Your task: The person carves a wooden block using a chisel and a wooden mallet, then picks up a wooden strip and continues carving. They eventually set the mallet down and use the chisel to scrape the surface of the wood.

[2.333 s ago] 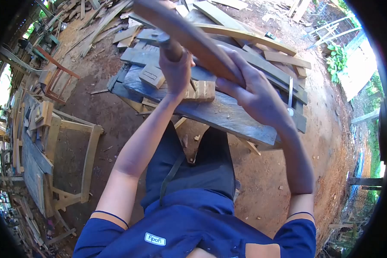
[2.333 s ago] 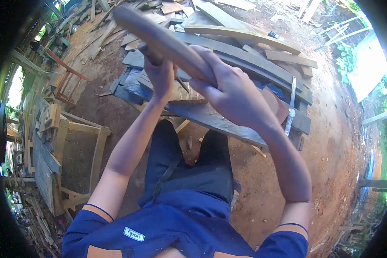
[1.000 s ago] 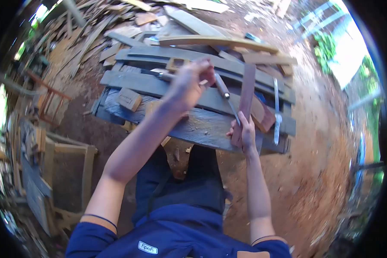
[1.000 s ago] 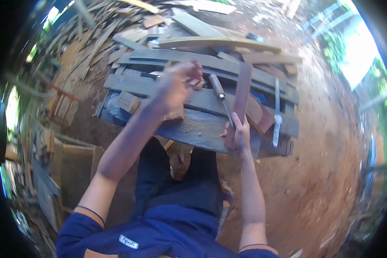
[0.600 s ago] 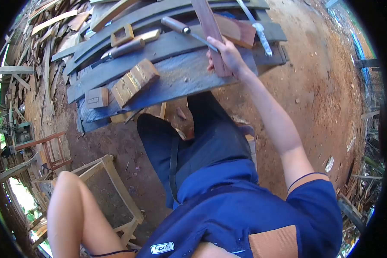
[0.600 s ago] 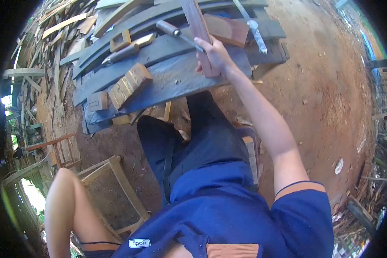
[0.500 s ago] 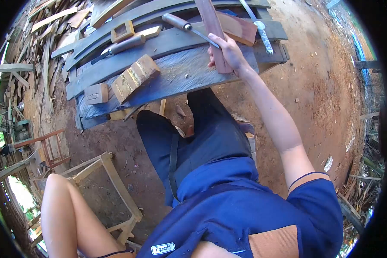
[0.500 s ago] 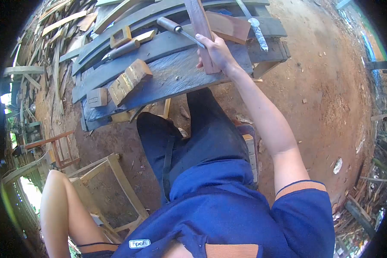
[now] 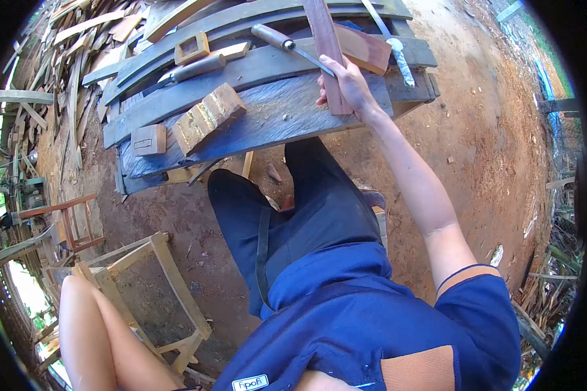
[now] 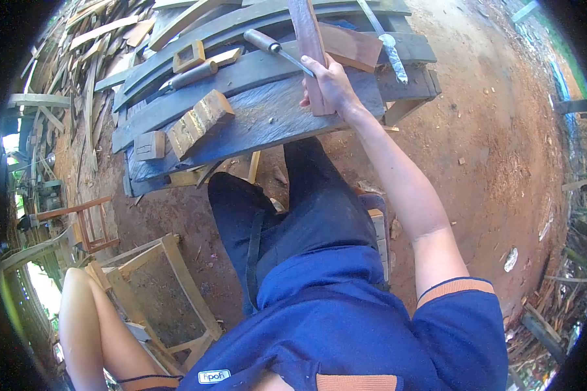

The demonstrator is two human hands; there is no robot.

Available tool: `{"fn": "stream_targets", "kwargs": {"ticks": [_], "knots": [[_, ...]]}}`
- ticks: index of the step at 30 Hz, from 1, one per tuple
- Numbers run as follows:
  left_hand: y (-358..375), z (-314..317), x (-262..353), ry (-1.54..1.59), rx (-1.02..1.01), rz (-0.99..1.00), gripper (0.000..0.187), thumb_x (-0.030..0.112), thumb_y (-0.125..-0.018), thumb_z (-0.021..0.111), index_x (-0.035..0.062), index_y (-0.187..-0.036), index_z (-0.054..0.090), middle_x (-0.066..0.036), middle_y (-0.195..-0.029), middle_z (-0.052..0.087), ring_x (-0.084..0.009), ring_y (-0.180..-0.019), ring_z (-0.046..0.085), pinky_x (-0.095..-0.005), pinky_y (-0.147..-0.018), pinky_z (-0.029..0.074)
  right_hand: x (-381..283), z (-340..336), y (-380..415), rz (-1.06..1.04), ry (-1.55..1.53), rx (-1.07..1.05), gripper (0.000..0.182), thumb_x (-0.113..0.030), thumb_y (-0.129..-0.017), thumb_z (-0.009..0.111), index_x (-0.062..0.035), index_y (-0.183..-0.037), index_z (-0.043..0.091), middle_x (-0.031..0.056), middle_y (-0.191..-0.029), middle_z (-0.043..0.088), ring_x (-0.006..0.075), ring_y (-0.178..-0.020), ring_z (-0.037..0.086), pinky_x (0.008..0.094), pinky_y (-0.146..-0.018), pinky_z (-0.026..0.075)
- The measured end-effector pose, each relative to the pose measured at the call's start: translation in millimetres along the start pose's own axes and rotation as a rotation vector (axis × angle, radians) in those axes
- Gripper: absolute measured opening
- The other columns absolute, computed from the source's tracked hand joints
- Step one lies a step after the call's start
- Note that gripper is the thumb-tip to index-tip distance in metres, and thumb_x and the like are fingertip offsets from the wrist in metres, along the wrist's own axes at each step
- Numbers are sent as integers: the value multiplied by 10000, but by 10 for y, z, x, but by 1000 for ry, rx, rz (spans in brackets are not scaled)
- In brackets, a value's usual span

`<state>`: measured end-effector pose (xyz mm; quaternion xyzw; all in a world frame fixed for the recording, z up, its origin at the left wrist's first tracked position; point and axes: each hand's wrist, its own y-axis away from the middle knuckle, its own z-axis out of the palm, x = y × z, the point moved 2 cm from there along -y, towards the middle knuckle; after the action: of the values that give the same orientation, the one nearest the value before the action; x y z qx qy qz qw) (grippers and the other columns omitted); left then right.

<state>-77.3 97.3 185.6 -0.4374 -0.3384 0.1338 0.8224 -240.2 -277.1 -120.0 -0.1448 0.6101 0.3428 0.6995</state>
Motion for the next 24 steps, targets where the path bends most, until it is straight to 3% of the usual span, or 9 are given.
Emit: {"fn": "stream_targets", "kwargs": {"ticks": [1, 6, 7, 18, 24], "knots": [[-583, -835, -989, -24, 5, -6, 155, 179, -906, 558, 139, -986, 685, -30, -973, 669, -155, -918, 588, -322, -816, 445, 0, 12, -8, 3, -10, -1, 429, -375, -945, 575, -1, -1131, 478, 47, -733, 549, 122, -557, 587, 306, -513, 573], [-676, -814, -1098, -120, 33, -43, 141, 189, -890, 588, 162, -979, 695, -7, -973, 673, -141, -920, 580, -322, -850, 421, 6, 13, 4, -18, -3, -6, 421, -373, -947, 570, -4, -1132, 482, 51, -731, 545, 126, -553, 583, 310, -508, 570], [-166, -25, -135, -139, 38, -51, 139, 192, -887, 594, 167, -978, 697, -2, -973, 674, -138, -920, 579, -322, -857, 417, 6, 7, -6, -27, -6, -6, 418, -372, -948, 569, -7, -1133, 483, 52, -730, 543, 127, -551, 582, 311, -506, 569], [-467, -107, -234, -391, 41, -114, 125, 215, -853, 661, 219, -963, 721, 48, -974, 682, -105, -926, 561, -320, -931, 365, 20, 0, -19, -38, -78, -13, 389, -334, -944, 585, -8, -1129, 481, 45, -712, 533, 132, -532, 573, 312, -480, 554], [-440, -13, 1, -567, 22, -79, 127, 227, -835, 697, 247, -955, 733, 75, -974, 687, -88, -929, 552, -320, -972, 337, 48, -2, -31, -41, -128, -41, 358, -317, -947, 586, -23, -1119, 477, 49, -708, 539, 131, -520, 563, 320, -474, 551]]}}
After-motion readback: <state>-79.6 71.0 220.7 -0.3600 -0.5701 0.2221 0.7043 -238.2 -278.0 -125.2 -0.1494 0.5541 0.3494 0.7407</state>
